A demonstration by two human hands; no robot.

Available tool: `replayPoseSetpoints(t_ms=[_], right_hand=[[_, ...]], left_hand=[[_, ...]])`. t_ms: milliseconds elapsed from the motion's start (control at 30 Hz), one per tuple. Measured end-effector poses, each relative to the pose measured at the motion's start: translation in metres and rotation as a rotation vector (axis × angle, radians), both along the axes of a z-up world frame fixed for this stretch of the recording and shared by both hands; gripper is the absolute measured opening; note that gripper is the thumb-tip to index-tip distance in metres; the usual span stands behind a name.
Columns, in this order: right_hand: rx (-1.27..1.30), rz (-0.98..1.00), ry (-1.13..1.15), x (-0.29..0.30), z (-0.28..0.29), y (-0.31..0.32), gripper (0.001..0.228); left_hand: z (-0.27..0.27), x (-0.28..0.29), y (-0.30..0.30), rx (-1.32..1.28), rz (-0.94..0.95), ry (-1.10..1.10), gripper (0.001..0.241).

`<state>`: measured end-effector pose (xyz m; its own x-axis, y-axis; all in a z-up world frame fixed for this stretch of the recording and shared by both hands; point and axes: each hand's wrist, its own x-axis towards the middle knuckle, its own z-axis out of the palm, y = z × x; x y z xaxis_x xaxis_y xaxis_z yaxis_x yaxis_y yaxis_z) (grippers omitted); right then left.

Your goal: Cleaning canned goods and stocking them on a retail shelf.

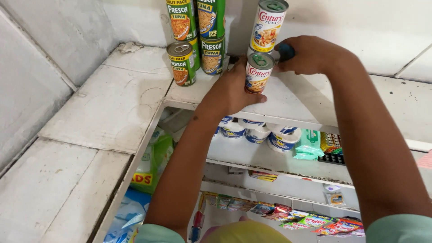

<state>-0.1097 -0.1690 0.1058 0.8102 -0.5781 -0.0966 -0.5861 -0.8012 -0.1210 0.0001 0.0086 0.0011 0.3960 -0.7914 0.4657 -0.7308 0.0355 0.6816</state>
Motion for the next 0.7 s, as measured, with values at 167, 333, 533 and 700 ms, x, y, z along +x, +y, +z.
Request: replayPoseSetpoints(t_ms=[167, 333, 533, 700], right_hand=[[-0.121, 0.197, -0.079, 0.021, -0.032, -0.015, 0.048], [-0.118, 0.177, -0.075, 0.025, -0.040, -0.015, 0.042], [-0.144, 0.187, -0.095, 0.030, -0.053, -0.024, 0.038], [-0.114, 0.239, -0.151, 0.031, -0.059, -0.033, 0.037]], left_hand=[[-0.005, 0.002, -0.006, 0.043, 0.030, -0.022, 0.112], [0.002, -0.001, -0.005, 0.130, 0.074, -0.013, 0.114], [-0.001, 0.000, -0.005, 0.095, 0.049, -0.038, 0.110], [0.002, -0.003, -0.004, 0.136, 0.072, -0.019, 0.113]])
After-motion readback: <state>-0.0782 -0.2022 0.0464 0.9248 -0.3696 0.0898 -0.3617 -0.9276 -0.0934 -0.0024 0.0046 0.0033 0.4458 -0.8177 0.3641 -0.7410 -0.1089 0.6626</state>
